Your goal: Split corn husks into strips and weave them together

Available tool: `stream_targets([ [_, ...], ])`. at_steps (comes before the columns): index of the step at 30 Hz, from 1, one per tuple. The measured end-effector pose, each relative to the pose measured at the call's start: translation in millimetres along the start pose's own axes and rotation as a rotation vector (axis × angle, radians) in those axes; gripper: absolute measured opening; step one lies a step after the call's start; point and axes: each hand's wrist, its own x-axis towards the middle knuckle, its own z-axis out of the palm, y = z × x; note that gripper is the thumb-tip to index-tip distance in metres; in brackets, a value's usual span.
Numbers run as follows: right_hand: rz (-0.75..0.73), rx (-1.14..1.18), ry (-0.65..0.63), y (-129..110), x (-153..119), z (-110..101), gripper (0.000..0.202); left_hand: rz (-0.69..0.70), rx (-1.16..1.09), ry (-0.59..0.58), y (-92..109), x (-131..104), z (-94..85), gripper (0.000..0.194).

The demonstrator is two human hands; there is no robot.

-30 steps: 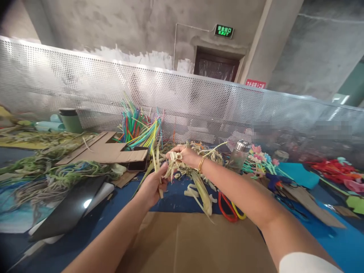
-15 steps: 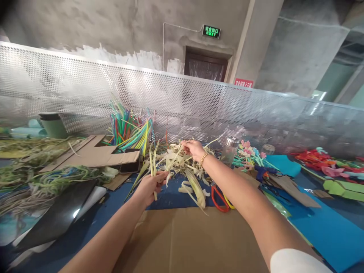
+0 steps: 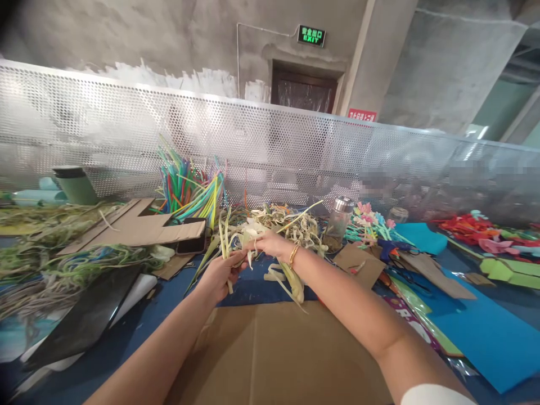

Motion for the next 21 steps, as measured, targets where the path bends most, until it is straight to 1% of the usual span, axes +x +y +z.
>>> stream_targets([
  [1,-0.015,0.032,-0.004,2.3,1.2,5.5,0.023,-0.016,0.008,-0.005,0.4,-0.4,0.0,0.024],
  [3,-0.047,0.106,0.081,4.4,6.4,8.1,0.028,-0.036,0.031,-0.016,1.4,-1.0,-0.2,0.022],
  [5,-0.062,0.156,0.186,5.1,12.3,2.4,0.033,-0.027,0.053,-0.021,2.4,-1.3,-0.3,0.023],
  [6,-0.063,0.163,0.213,5.7,14.6,-1.8,0.035,-0.019,0.062,-0.020,2.8,-1.3,-0.2,0.023],
  [10,-0.063,0.162,0.319,10.9,17.0,-13.6,0.033,-0.002,0.087,-0.010,2.5,-1.6,0.7,0.026],
  [14,-0.078,0.127,0.416,16.5,18.2,-13.1,0.032,-0.013,0.097,-0.018,1.5,-2.2,1.3,0.028],
  [16,-0.090,0.084,0.452,15.6,22.5,-15.2,0.030,-0.022,0.103,-0.023,1.2,-1.9,1.3,0.029],
  [18,-0.106,0.021,0.497,10.2,28.4,-23.9,0.025,-0.030,0.109,-0.013,1.1,-1.3,1.1,0.028],
  [21,-0.133,-0.113,0.559,-6.7,33.5,-50.8,0.017,-0.017,0.057,0.026,1.4,-0.3,0.1,0.025],
])
